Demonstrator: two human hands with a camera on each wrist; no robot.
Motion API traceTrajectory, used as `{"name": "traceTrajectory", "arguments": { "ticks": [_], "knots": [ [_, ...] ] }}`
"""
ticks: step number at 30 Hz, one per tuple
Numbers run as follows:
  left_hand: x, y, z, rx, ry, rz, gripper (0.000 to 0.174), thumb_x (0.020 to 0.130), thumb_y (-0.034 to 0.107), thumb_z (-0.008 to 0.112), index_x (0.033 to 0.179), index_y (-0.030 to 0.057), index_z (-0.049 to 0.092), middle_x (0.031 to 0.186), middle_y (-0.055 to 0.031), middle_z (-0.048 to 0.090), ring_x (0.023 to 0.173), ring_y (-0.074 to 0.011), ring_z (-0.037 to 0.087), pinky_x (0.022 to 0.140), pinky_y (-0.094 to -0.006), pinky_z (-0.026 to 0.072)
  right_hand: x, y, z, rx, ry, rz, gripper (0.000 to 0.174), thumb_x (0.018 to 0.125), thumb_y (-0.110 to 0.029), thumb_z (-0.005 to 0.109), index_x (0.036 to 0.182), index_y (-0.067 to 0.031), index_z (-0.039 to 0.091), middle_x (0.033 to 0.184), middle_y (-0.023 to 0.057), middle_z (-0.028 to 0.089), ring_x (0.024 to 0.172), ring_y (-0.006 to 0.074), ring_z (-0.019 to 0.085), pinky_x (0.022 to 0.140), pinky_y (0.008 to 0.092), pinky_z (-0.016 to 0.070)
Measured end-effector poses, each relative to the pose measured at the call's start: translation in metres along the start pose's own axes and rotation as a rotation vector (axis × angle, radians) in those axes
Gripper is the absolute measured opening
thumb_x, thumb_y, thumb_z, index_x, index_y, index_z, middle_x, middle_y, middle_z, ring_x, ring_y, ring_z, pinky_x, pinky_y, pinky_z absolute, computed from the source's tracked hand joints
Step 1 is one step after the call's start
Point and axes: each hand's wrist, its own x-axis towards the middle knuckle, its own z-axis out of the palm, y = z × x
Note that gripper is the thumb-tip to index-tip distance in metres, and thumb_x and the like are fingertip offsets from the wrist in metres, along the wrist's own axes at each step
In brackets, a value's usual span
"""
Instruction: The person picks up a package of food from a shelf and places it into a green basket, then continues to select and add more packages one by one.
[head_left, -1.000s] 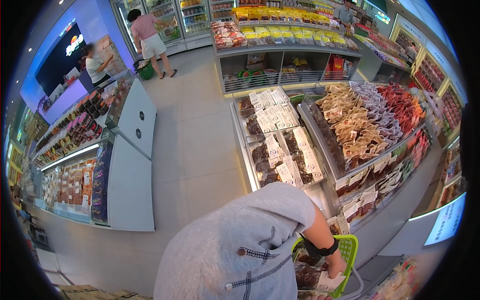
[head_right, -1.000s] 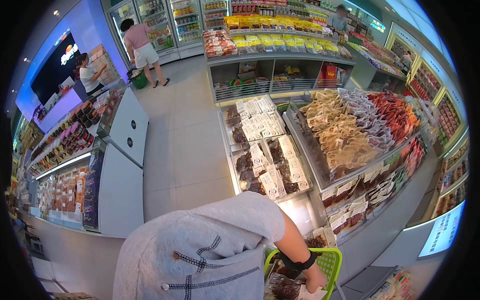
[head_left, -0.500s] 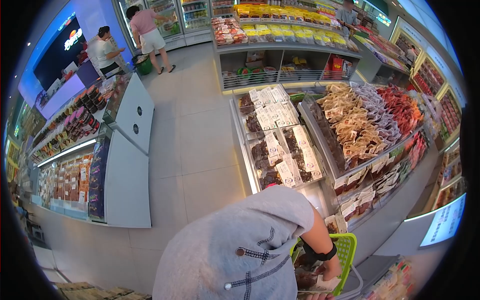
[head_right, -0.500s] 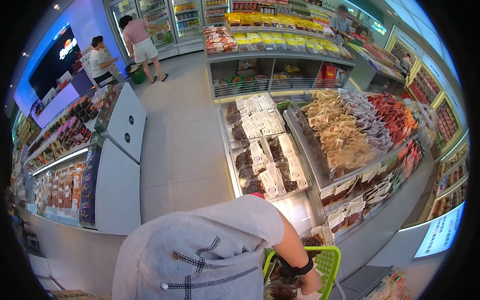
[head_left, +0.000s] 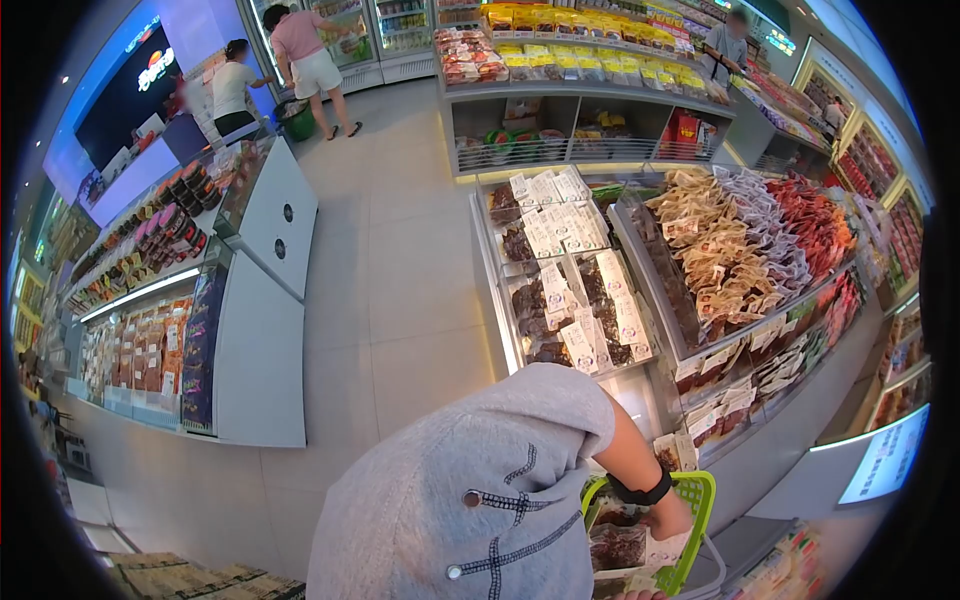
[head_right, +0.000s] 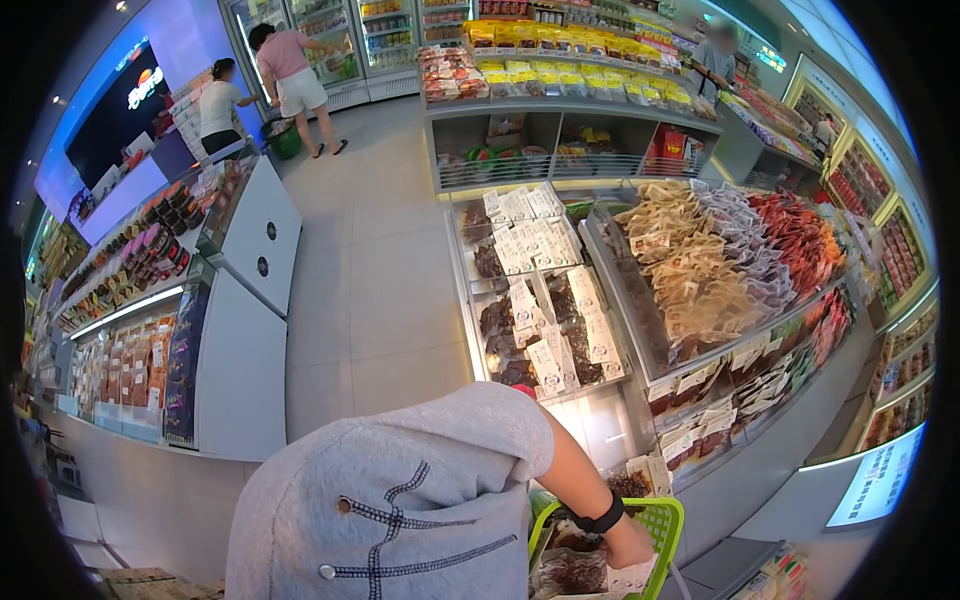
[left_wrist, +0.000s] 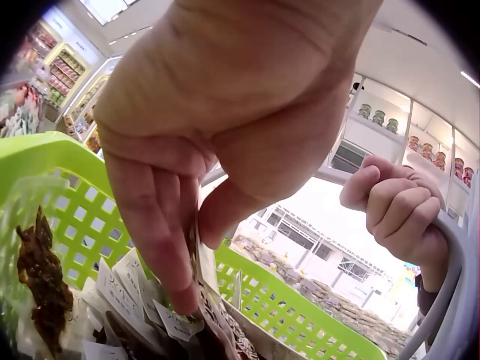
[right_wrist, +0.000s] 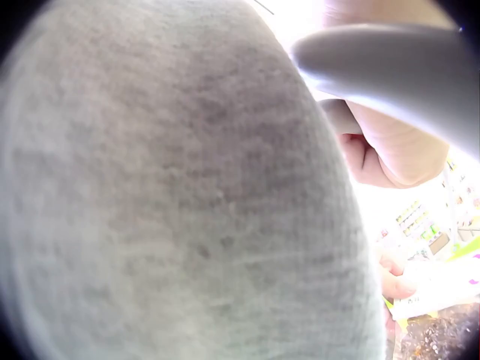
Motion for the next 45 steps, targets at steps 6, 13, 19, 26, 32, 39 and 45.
{"name": "traceTrajectory", "arguments": {
  "ticks": [6,13,19,26,32,39,45],
  "knots": [
    [-0.008,0.008,-0.018,0.068,0.159,-0.003,0.015,0.053,0.008,0.068,0.065,-0.0016,0.068,0.066,-0.0173,0.065,0.066,-0.0359,0.066,0.054,-0.0431,0.0499,0.007,-0.002,-0.015,0.122,-0.214,0.068,0.033,0.098,-0.031,0.046,0.119,-0.0069,0.056,0.089,0.0122,0.067,0.066,0.0235,0.065,0.053,0.0341,0.0569],
    [-0.020,0.016,-0.036,-0.175,0.323,0.041,0.021,0.068,0.023,0.069,0.076,0.0036,0.067,0.072,-0.0179,0.065,0.075,-0.0379,0.064,0.064,-0.0461,0.0493,-0.004,-0.004,0.005,0.039,-0.065,0.030,0.030,0.098,-0.030,0.045,0.113,-0.0069,0.057,0.081,0.0089,0.066,0.063,0.0202,0.064,0.049,0.0299,0.0532],
    [-0.038,0.015,-0.050,-0.256,0.322,0.028,0.027,0.071,0.028,0.071,0.070,0.0029,0.062,0.068,-0.0154,0.062,0.072,-0.0353,0.062,0.062,-0.0443,0.0460,-0.017,-0.006,0.055,-0.035,0.141,0.029,0.027,0.100,-0.030,0.041,0.101,-0.0088,0.058,0.063,-0.0004,0.050,0.049,0.0105,0.044,0.040,0.0222,0.0356],
    [-0.035,0.014,-0.047,-0.387,0.404,-0.008,0.027,0.071,0.028,0.072,0.068,0.0043,0.059,0.069,-0.0140,0.062,0.071,-0.0330,0.061,0.061,-0.0426,0.0454,-0.019,-0.008,0.070,0.016,0.113,0.042,0.025,0.101,-0.026,0.038,0.094,-0.0099,0.057,0.055,-0.0047,0.032,0.044,0.0075,0.022,0.038,0.0215,0.0201],
    [-0.031,0.011,-0.045,-0.457,0.435,0.035,0.029,0.070,0.030,0.072,0.069,0.0039,0.060,0.070,-0.0142,0.062,0.072,-0.0323,0.062,0.062,-0.0412,0.0462,-0.027,-0.007,0.093,-0.113,0.323,-0.017,0.024,0.098,-0.028,0.044,0.092,-0.0094,0.058,0.058,-0.0034,0.045,0.043,0.0070,0.033,0.037,0.0205,0.0259],
    [-0.030,0.007,-0.043,-0.484,0.416,0.016,0.030,0.069,0.030,0.073,0.071,0.0037,0.060,0.073,-0.0141,0.063,0.073,-0.0320,0.062,0.063,-0.0404,0.0468,-0.023,-0.005,0.084,-0.070,0.250,-0.010,0.027,0.100,-0.029,0.042,0.093,-0.0095,0.059,0.057,-0.0033,0.044,0.044,0.0071,0.032,0.038,0.0211,0.0256],
    [-0.034,0.010,-0.045,-0.470,0.419,0.028,0.029,0.073,0.030,0.071,0.074,0.0033,0.059,0.074,-0.0142,0.062,0.075,-0.0320,0.062,0.063,-0.0408,0.0461,-0.017,-0.006,0.066,0.073,0.029,0.047,0.031,0.102,-0.028,0.035,0.091,-0.0100,0.057,0.054,-0.0045,0.032,0.043,0.0075,0.023,0.037,0.0223,0.0203]
  ]
}}
